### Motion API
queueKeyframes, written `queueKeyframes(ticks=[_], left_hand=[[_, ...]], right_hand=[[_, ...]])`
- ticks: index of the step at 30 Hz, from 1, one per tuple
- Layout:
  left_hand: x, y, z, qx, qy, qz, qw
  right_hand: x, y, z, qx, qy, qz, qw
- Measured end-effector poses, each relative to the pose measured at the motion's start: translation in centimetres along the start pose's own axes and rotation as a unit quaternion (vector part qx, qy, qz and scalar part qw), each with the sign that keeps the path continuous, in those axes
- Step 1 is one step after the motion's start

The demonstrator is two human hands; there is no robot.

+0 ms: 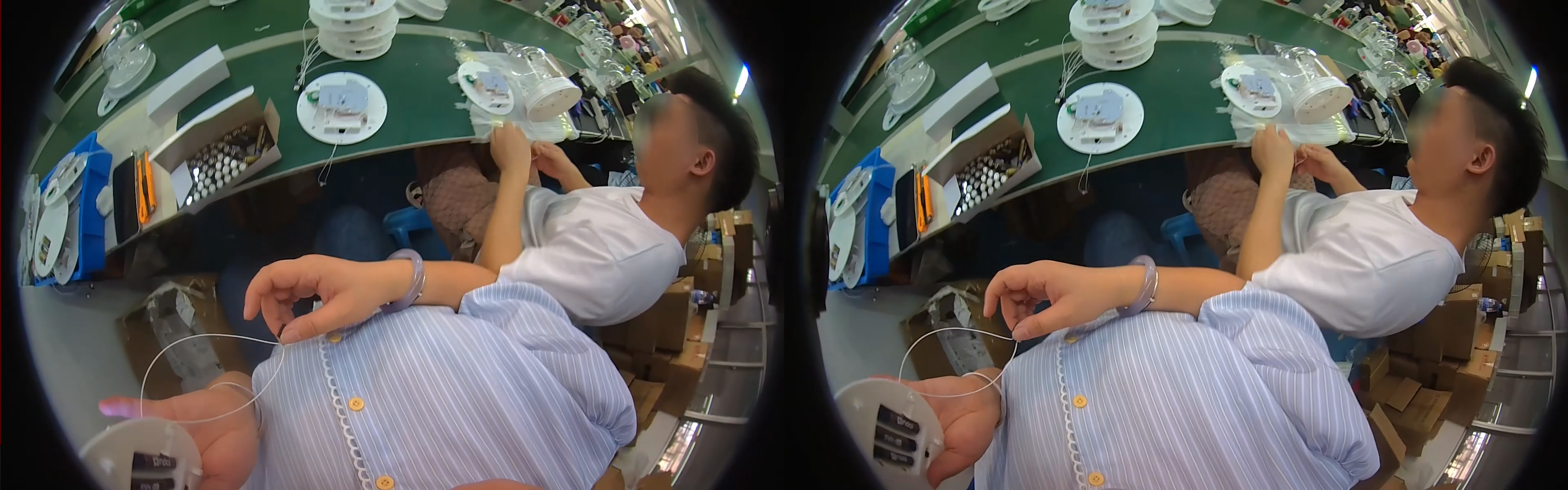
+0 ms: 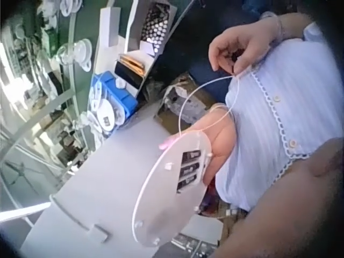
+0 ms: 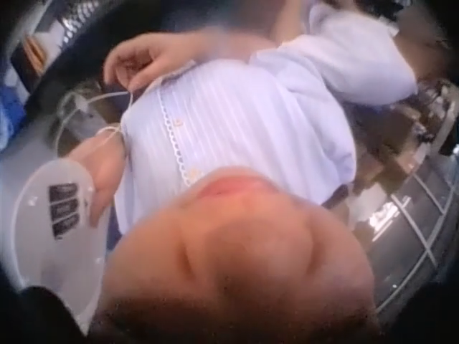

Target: The recorder inserts AA batteries into the base of LED light fixtures and tests their functionality.

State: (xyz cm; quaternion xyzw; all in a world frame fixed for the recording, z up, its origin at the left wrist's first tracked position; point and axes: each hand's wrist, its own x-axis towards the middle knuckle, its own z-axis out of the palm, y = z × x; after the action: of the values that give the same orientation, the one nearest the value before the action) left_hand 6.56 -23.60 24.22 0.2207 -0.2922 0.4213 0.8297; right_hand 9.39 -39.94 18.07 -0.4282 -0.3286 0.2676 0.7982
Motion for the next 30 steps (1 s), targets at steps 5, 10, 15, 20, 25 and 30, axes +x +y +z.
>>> queueKeyframes(ticks=[5, 10, 15, 20, 25, 30], left_hand=[[-0.4, -0.8, -2.1, -0.093, -0.025, -0.148, 0.984], [1.2, -3.0, -2.1, -0.162, 0.143, -0.595, 0.774], [-3.0, -5.9, -8.0, -0.434, 0.143, -0.742, 0.491], [-4.8, -7.4, -6.1, -0.424, 0.262, -0.788, 0.360], [-5.9, -8.8, -6.7, -0.175, 0.017, -0.846, 0.504], [-6.9, -8.2, -7.5, 0.095, -0.120, -0.815, 0.559]], right_hand=[[-1.1, 0.4, -1.5, -0.021, 0.027, 0.016, 0.999], [-1.3, -1.7, -3.4, -0.252, -0.022, 0.081, 0.964], [-1.1, -3.3, -6.3, -0.254, 0.217, -0.048, 0.941], [-1.2, -2.4, -7.1, -0.160, 0.268, -0.122, 0.942], [-3.3, -1.3, -8.9, -0.082, 0.417, -0.174, 0.889], [-4.3, -2.5, -13.0, -0.037, 0.615, -0.144, 0.774]])
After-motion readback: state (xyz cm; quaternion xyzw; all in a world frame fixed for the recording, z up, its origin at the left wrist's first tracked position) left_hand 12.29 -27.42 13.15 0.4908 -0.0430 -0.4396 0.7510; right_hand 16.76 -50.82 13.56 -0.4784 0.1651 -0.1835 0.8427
